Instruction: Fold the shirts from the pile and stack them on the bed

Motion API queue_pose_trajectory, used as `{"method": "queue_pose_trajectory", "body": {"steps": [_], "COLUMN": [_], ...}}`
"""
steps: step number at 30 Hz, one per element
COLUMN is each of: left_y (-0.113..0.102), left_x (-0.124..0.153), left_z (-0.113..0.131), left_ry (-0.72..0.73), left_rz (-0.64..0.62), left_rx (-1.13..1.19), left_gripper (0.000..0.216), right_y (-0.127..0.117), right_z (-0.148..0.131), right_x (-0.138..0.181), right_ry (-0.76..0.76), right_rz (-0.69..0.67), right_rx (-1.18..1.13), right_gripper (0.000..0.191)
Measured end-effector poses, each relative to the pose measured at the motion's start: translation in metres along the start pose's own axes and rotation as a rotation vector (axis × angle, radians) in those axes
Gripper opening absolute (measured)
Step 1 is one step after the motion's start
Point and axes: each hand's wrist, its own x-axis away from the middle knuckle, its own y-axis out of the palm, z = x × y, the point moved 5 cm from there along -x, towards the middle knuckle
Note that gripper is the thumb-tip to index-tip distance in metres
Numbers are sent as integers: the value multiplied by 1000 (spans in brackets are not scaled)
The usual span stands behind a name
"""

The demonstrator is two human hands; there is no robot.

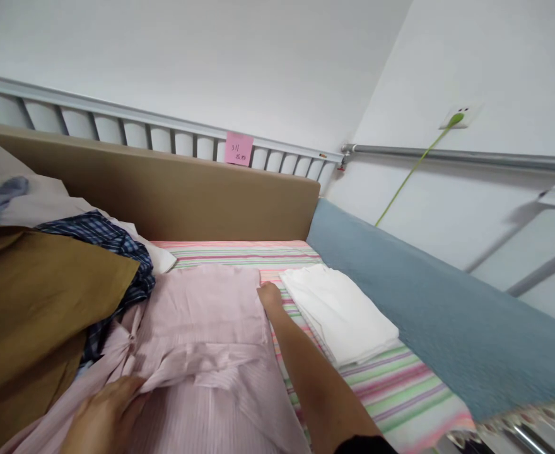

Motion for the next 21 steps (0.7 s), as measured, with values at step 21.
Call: {"method": "queue_pose_trajectory", "body": {"steps": [21], "left_y": [-53], "left_x": [11], "left_z": [-15], "left_ry": [-244], "left_rz": [-46], "left_rx": [1068], "left_gripper": [46], "right_y": [47], "right_z": [-129], "right_x": [63], "right_ry": [-509], "right_rz": [-42], "right_rx": [206], "right_gripper": [29]}}
